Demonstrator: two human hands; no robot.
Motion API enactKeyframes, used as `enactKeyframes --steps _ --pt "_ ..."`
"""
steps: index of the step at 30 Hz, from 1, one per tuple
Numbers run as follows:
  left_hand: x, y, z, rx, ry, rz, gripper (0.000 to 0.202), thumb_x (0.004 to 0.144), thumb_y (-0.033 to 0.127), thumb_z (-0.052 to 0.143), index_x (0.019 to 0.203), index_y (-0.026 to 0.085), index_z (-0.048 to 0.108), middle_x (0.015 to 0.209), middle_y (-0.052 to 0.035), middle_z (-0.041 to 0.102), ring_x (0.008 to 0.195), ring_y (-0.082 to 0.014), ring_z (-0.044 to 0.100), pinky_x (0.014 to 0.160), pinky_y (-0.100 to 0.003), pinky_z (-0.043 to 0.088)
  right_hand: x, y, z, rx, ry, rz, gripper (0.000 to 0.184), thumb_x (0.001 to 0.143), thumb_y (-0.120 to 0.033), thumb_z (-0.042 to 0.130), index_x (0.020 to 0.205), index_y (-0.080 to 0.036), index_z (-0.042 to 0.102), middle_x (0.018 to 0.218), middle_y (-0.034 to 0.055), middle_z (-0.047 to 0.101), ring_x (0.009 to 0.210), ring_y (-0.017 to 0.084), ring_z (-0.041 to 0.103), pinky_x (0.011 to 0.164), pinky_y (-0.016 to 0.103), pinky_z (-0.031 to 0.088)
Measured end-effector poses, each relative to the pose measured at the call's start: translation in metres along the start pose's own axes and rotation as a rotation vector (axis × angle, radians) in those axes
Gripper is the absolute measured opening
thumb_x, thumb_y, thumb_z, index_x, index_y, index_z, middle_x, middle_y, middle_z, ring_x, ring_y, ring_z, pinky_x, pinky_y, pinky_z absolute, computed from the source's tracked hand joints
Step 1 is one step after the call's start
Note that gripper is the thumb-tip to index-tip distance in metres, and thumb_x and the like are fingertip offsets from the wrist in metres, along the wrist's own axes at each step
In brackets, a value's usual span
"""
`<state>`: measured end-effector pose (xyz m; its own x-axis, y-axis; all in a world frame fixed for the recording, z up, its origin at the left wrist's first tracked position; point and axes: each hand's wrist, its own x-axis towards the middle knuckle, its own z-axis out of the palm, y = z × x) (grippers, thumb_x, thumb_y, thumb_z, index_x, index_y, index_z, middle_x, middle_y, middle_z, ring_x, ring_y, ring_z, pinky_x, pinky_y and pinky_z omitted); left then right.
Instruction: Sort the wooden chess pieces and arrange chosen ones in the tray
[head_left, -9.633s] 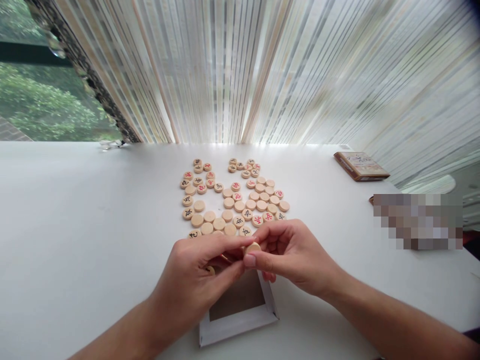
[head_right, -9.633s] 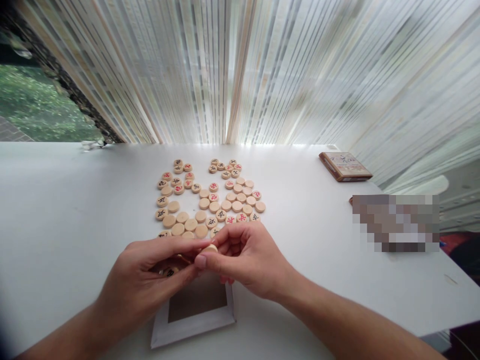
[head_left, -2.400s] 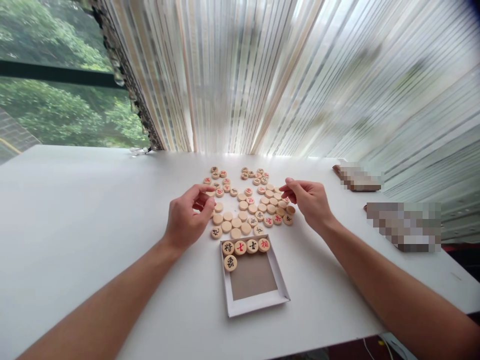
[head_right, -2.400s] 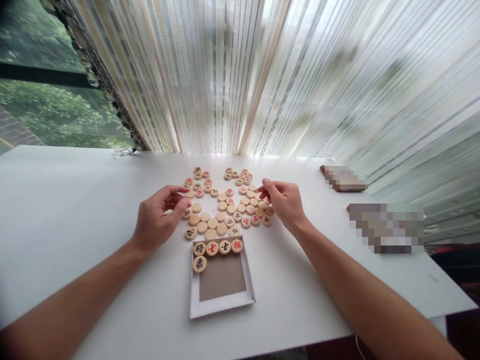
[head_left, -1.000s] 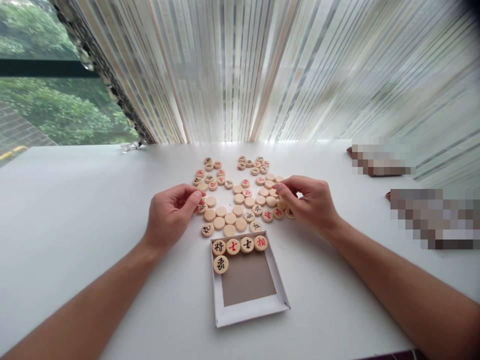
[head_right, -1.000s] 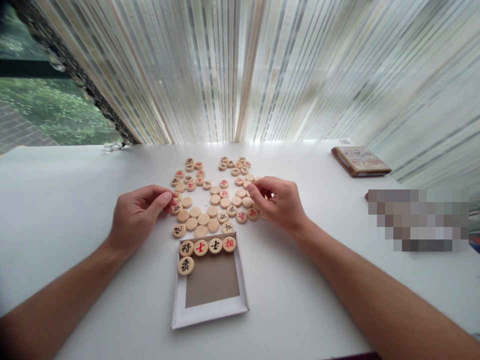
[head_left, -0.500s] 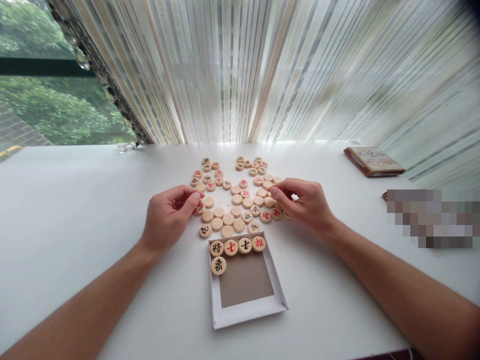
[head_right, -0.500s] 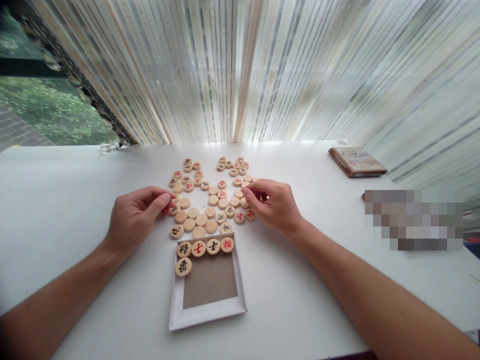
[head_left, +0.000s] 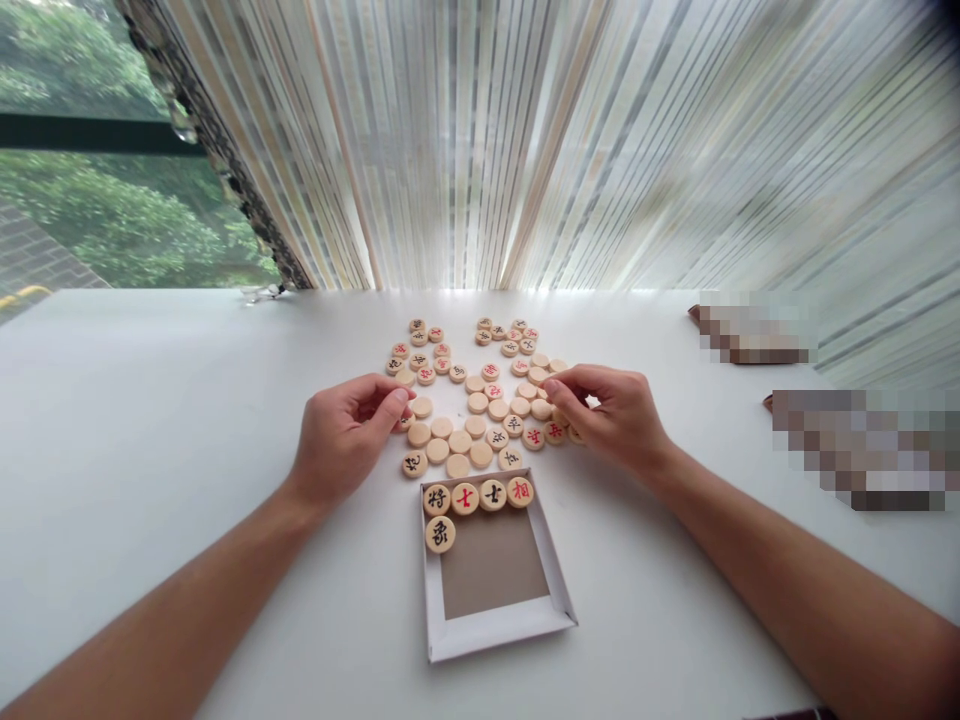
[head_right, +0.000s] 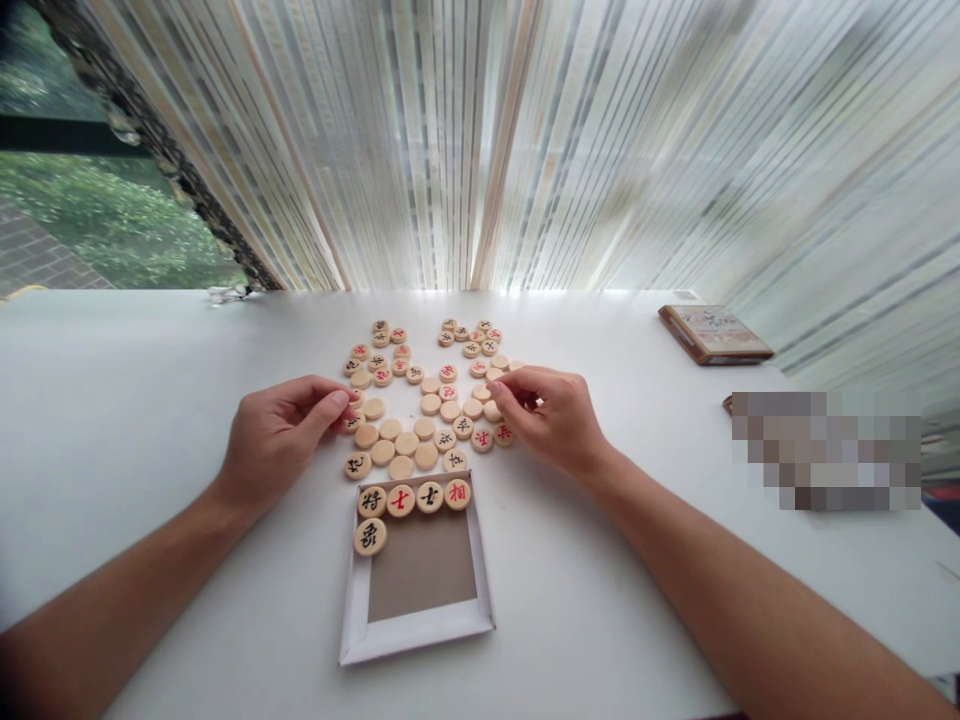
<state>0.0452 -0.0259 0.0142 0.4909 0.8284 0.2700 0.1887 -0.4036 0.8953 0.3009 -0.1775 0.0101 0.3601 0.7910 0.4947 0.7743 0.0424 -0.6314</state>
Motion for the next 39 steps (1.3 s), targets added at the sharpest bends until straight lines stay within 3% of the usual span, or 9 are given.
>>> enactKeyframes --steps 6,12,17,25,31,35,39 --pt "0.001 -0.006 -0.002 0.026 -0.007 0.017 0.017 0.088 0.034 0.071 0.083 0.019 0.078 0.073 -0.0018 0.076 0.064 -0.0166 0.072 0.058 -0.022 0.059 0.006 0.008 -0.006 0.011 0.117 0.095 0.034 0.097 -0.043 0.063 0.08 -0.018 0.08 0.068 0.0062 0.074 0.058 0.018 0.062 0.055 0.03 0.047" --pt "0.001 -0.011 -0.004 0.045 -0.019 0.028 0.021 0.09 0.038 0.071 0.086 0.019 0.079 0.074 -0.0026 0.076 0.065 -0.0161 0.071 0.058 -0.022 0.057 0.011 0.019 -0.009 0.057 0.131 0.142 0.036 0.098 -0.043 0.062 0.084 -0.015 0.081 0.068 0.0067 0.075 0.055 0.017 0.062 0.05 0.028 0.046" --pt "0.001 -0.012 -0.005 0.062 -0.021 0.044 0.024 0.091 0.04 0.071 0.086 0.018 0.079 0.075 -0.0036 0.077 0.065 -0.0166 0.07 0.059 -0.022 0.055 0.008 0.015 -0.005 0.033 0.07 0.062 0.026 0.096 -0.035 0.066 0.084 -0.017 0.08 0.072 0.0053 0.074 0.059 0.016 0.06 0.054 0.029 0.045" --pt "0.001 -0.013 -0.005 0.077 -0.031 0.036 0.028 0.091 0.043 0.07 0.089 0.017 0.079 0.079 -0.0044 0.078 0.068 -0.0179 0.072 0.063 -0.024 0.057 0.005 0.012 0.001 0.003 -0.057 -0.083 0.02 0.096 -0.026 0.064 0.099 -0.019 0.082 0.1 0.0105 0.079 0.088 0.022 0.072 0.072 0.034 0.055" --pt "0.002 -0.011 -0.008 0.11 0.009 0.034 0.026 0.092 0.041 0.068 0.088 0.017 0.078 0.079 -0.0033 0.078 0.07 -0.017 0.069 0.065 -0.024 0.054 0.007 0.021 0.001 -0.057 -0.04 -0.056 0.024 0.097 -0.023 0.059 0.103 -0.018 0.081 0.102 0.0111 0.078 0.08 0.022 0.07 0.071 0.036 0.057" --pt "0.004 -0.012 -0.008 0.121 0.01 0.03 0.026 0.092 0.041 0.067 0.087 0.018 0.078 0.077 -0.0024 0.077 0.069 -0.0163 0.068 0.065 -0.024 0.053 0.009 0.022 0.001 -0.11 -0.071 -0.074 0.029 0.101 -0.029 0.056 0.112 -0.016 0.08 0.113 0.0143 0.077 0.1 0.028 0.07 0.087 0.044 0.058" --pt "0.005 -0.013 -0.007 0.137 0.004 0.029 0.026 0.092 0.04 0.067 0.087 0.018 0.078 0.075 -0.0021 0.076 0.067 -0.0161 0.067 0.063 -0.024 0.052 0.008 0.019 0.005 -0.156 -0.144 -0.128 0.036 0.106 -0.032 0.051 0.127 -0.017 0.077 0.132 0.0133 0.074 0.127 0.033 0.059 0.111 0.053 0.046"
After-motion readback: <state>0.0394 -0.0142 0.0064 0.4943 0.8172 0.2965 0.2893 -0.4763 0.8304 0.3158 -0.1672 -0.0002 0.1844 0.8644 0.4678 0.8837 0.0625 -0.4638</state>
